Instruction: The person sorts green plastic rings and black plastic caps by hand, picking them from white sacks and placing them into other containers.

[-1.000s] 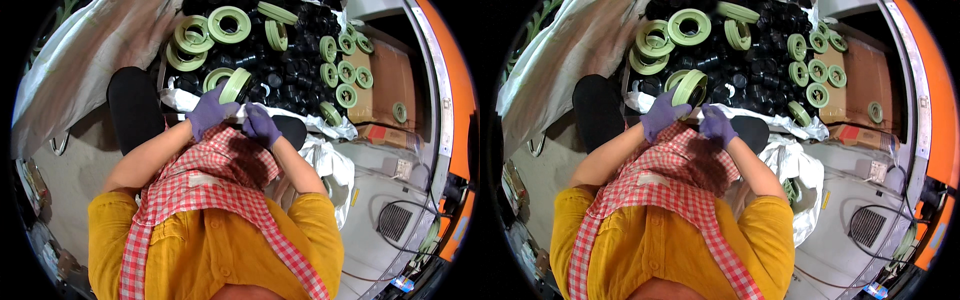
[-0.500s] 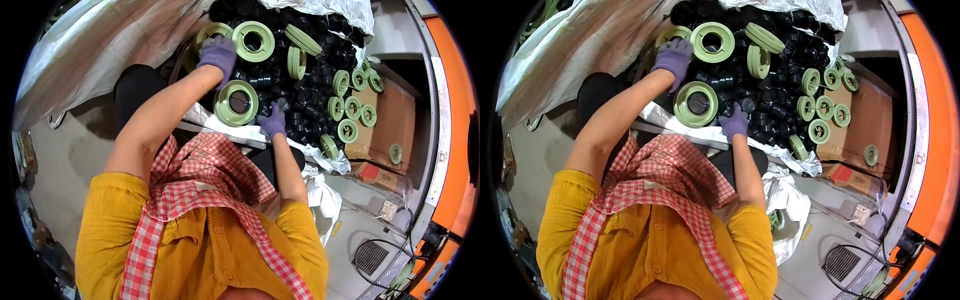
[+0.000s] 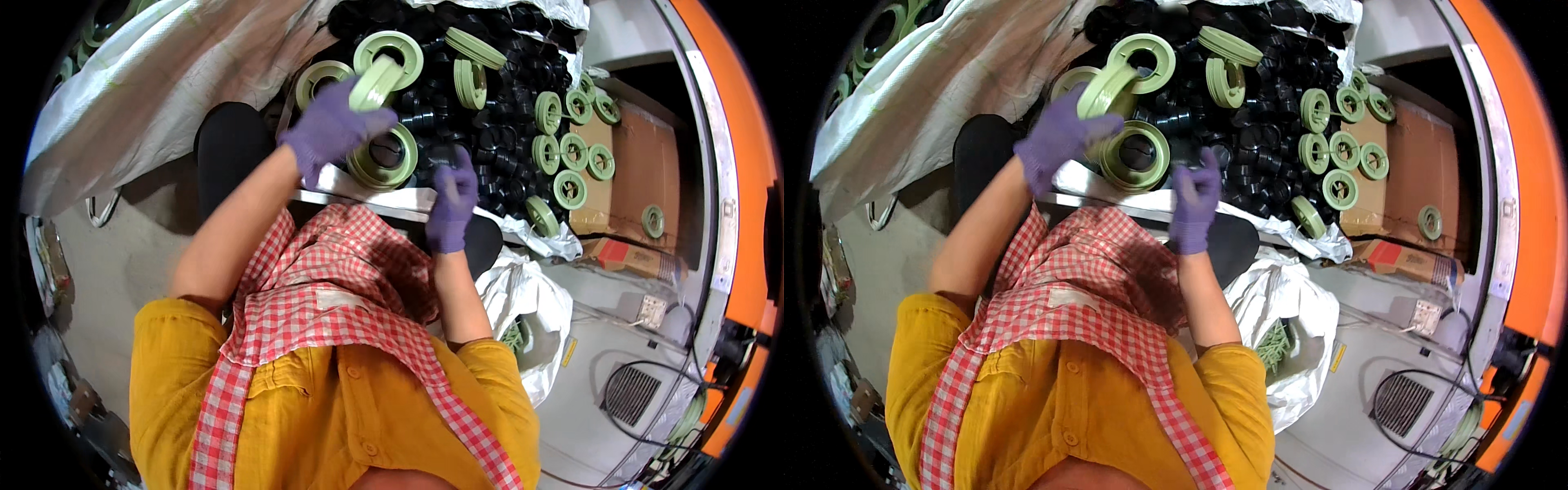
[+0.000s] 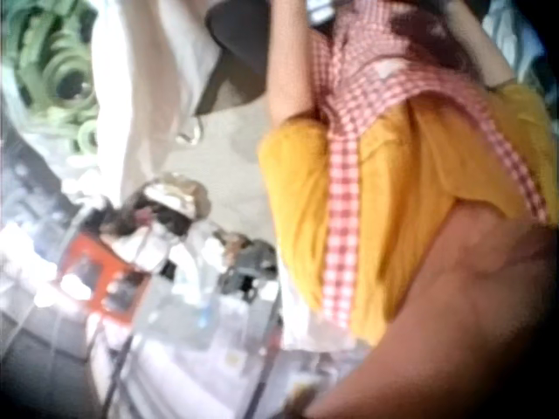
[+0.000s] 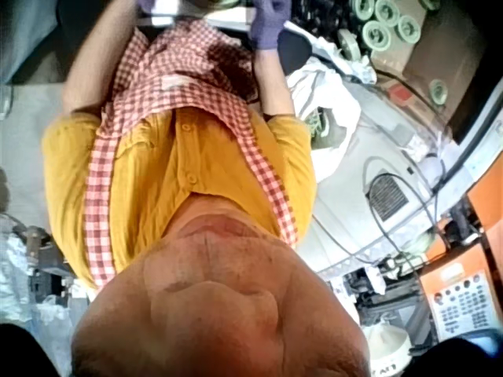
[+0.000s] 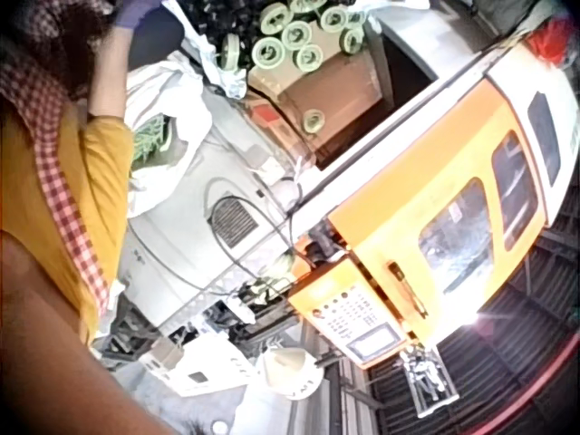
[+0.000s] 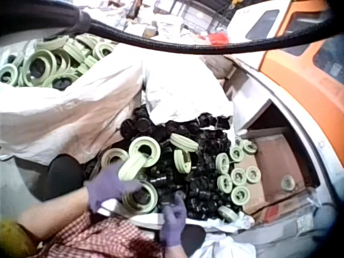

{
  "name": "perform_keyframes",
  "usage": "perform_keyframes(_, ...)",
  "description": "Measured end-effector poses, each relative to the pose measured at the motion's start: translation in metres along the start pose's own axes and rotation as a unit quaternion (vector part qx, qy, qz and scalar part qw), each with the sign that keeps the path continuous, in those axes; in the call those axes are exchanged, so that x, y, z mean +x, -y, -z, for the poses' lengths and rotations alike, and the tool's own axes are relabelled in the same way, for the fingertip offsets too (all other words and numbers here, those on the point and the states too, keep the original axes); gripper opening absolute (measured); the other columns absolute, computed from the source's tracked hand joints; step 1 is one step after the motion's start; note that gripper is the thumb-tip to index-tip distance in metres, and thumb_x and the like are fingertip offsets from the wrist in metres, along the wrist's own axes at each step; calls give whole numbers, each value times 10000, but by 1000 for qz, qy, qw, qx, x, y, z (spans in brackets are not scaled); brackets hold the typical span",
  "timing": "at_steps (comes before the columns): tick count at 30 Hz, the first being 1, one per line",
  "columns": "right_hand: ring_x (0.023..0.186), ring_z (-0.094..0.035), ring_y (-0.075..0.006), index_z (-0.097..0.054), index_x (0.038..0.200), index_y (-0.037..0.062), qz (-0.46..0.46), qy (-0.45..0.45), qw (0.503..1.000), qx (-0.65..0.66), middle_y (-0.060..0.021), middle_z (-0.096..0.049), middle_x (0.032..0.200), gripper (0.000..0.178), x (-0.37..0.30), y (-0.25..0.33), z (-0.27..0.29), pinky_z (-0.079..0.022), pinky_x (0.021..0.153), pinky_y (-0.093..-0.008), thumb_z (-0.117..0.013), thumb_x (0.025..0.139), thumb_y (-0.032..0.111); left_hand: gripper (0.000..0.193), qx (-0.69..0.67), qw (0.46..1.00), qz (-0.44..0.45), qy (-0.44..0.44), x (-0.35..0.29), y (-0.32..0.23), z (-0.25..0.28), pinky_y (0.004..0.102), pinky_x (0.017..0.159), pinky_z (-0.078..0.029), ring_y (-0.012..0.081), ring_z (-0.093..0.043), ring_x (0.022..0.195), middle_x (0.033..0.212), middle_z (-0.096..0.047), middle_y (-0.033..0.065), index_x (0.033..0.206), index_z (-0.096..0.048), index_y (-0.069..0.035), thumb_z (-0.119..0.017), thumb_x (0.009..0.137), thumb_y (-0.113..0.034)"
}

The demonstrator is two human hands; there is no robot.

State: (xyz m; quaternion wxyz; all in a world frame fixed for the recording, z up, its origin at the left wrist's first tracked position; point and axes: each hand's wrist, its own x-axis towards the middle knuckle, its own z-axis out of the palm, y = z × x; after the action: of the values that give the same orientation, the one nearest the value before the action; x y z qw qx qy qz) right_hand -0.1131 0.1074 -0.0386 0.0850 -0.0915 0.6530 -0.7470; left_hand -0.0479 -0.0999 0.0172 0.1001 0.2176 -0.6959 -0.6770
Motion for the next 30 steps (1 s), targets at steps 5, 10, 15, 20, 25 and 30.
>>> perform_keyframes(5, 1090, -492, -362, -475, 807, 26, 141, 157, 957, -202, -289, -360, 1332, 182, -20, -14, -4, -416, 869, -360, -641, 775, 90, 466, -148, 988, 11, 46, -53, 18, -56, 274, 695, -485, 141, -587, 781, 902, -622, 63, 1134, -563, -36, -692, 699, -139)
perform_keyframes(10, 987, -521, -396, -494, 806, 34, 302, 324, 844, -301, -264, -464, 1192, 232, -30, 33, 14, -450, 818, -401, -677, 664, 52, 320, 66, 969, -110, 209, -52, 27, -37, 283, 647, -488, 197, -612, 731, 878, -627, 88, 1115, -570, -102, -595, 797, -90)
perform_keyframes(15, 924, -547, -334, -509, 858, 35, 321, 354, 816, -326, -186, -530, 980, 315, -29, 36, 28, -475, 772, -389, -729, 642, 97, 305, 145, 935, -131, 296, -47, 25, -37, 270, 729, -480, 169, -610, 829, 951, -640, 77, 1126, -573, -92, -601, 832, -169)
perform_keyframes(20, 723, -599, -183, -394, 1103, 5, -338, 146, 928, -50, -154, -570, 1005, 455, -30, 25, 26, -507, 629, -299, -674, 801, 197, 641, -41, 979, -16, 199, -71, 34, -60, 269, 839, -456, 111, -549, 947, 1077, -595, 68, 1345, -387, -53, -662, 779, -176)
perform_keyframes(25, 715, -590, -160, -348, 1181, 22, 65, 227, 936, -262, -113, -584, 936, 432, -33, 30, 19, -503, 593, -283, -573, 869, 218, 658, -81, 984, -12, 158, -70, 34, -56, 275, 850, -452, 119, -541, 968, 1111, -581, 78, 1366, -357, -52, -647, 786, -165)
perform_keyframes(30, 425, -469, -138, -470, 1163, 78, -447, 234, 863, 0, -74, -573, 695, 388, -9, 7, 41, -366, 389, -244, -470, 916, 378, 596, -51, 994, -51, 77, -59, 53, -63, 283, 802, -472, 140, -579, 899, 1018, -621, 90, 1299, -436, -28, -666, 773, -192)
